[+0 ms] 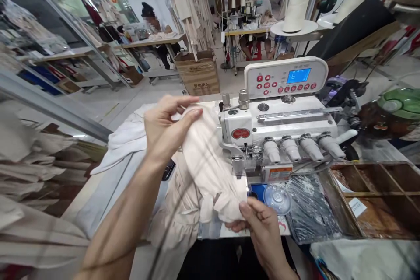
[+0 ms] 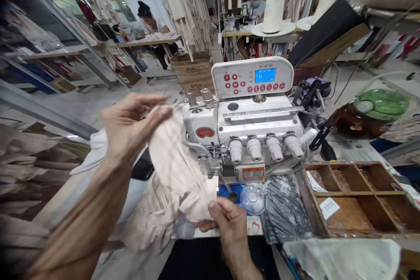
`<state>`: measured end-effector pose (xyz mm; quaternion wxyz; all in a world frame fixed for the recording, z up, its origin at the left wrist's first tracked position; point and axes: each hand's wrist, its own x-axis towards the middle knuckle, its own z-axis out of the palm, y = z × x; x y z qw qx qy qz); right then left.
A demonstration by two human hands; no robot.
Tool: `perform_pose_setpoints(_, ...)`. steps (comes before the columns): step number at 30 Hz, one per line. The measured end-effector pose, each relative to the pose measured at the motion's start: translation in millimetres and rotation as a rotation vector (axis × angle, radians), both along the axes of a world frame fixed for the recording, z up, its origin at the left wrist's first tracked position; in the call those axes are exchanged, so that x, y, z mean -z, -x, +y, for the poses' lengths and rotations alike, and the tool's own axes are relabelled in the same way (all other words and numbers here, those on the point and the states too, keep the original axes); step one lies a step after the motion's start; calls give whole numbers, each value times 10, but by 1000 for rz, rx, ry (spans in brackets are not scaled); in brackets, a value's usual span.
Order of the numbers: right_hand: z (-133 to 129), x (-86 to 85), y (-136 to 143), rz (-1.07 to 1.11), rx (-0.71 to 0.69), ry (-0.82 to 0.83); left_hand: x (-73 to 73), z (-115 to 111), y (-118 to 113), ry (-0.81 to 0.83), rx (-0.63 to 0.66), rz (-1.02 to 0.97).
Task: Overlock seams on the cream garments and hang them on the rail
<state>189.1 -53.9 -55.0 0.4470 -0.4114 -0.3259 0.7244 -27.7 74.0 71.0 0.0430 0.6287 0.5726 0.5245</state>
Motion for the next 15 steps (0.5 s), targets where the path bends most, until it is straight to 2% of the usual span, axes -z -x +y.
perform_pose_setpoints(2, 38, -2, 4, -21, 50, -8, 103, -138, -82, -149, -20, 176)
perform_pose_setpoints(3, 42, -10, -1, -32, 65, -8, 190, -268, -145, -196, 58, 259)
perform_pose_setpoints(4, 40, -22, -8, -44, 69, -10, 290, -424, -215, -228, 185, 327)
perform_pose_setpoints(6, 36, -51, -18, -71, 62, -30, 498, -739, -344, -188, 503, 399)
perform_pose_setpoints(8, 51, -67, -13, -86, 67, -63, 658, -946, -422, -135, 633, 422)
perform_pose_setpoints(10, 83, -65, 10, -102, 117, -93, 737, -982, -433, -120, 617, 436)
perform_pose_setpoints(12, 113, -59, 38, -130, 170, -98, 752, -894, -395, -116, 606, 439)
perform_pose_setpoints(15, 131, -80, 53, -172, 191, -95, 732, -739, -308, -125, 656, 411)
